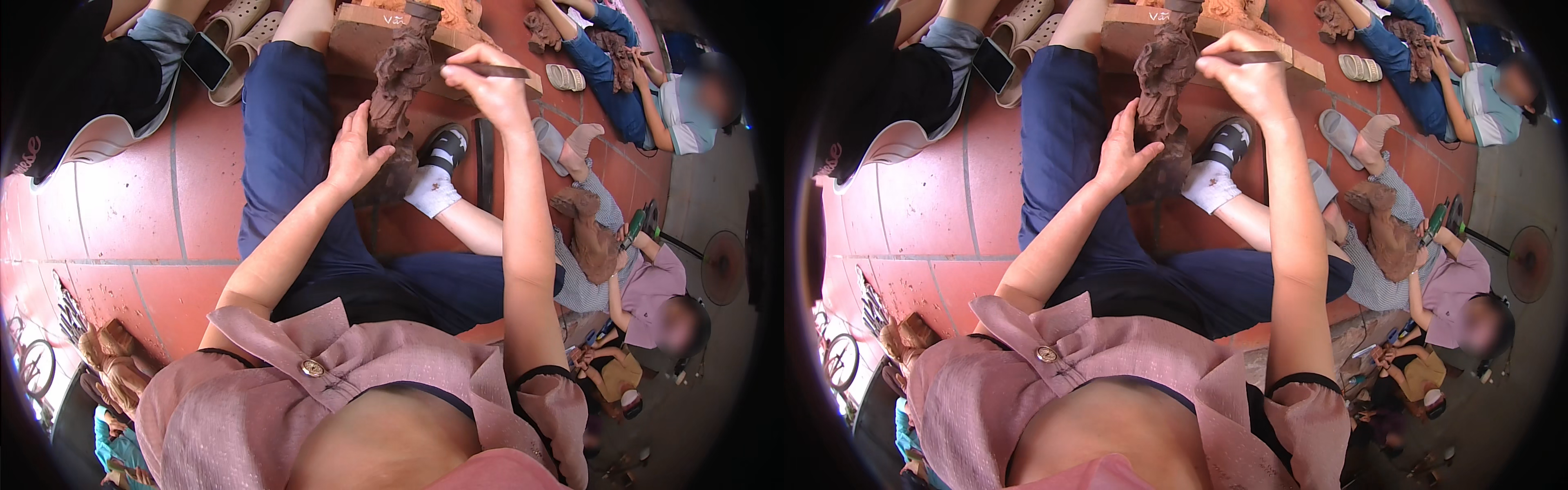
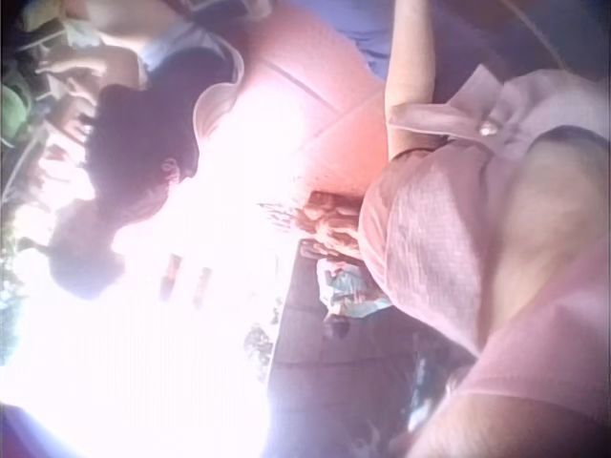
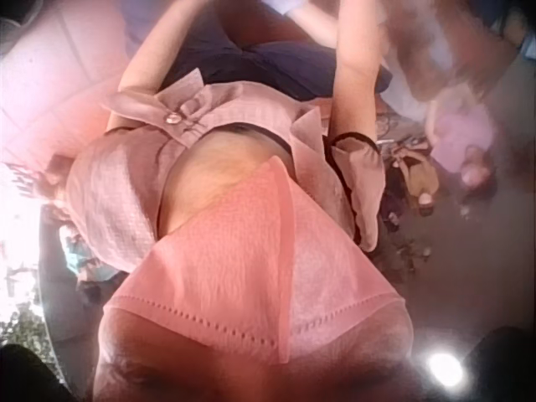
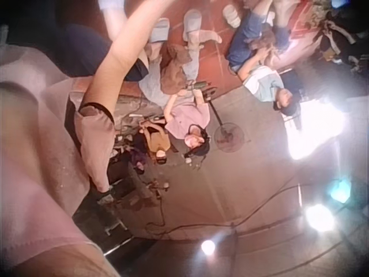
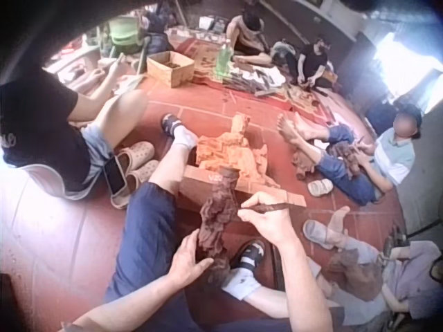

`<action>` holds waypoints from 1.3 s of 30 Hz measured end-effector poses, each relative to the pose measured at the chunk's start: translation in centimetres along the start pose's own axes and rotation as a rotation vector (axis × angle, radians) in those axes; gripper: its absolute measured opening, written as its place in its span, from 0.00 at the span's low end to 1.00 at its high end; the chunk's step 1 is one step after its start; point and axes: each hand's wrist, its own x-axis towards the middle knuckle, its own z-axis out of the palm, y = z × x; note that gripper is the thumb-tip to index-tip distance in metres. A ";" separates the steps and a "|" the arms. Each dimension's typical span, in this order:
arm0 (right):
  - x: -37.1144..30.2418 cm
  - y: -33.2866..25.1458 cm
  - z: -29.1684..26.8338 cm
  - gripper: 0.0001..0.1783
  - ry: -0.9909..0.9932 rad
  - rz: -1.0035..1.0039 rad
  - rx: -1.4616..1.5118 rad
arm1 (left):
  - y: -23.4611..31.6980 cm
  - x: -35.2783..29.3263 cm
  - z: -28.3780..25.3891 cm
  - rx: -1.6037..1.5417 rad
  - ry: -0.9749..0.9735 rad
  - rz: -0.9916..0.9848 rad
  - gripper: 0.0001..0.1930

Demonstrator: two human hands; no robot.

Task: The person carves a wooden sculpture using a chisel and mallet. They hold the sculpture with one hand and strike the chisel with the other, shaping the wood. The person occasionally adjusts the sculpture's position to access different areas.

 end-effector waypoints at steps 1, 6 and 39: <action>-0.2 -0.4 0.8 0.05 -0.079 -0.040 -0.085 | 0.0 0.0 0.0 0.003 0.005 0.001 0.45; 2.1 0.0 0.7 0.05 -0.162 0.088 -0.065 | -0.3 0.0 -0.1 -0.004 0.018 0.010 0.45; 2.7 -2.0 1.3 0.06 -0.088 -0.049 -0.319 | -0.5 0.0 0.1 0.009 0.027 0.041 0.46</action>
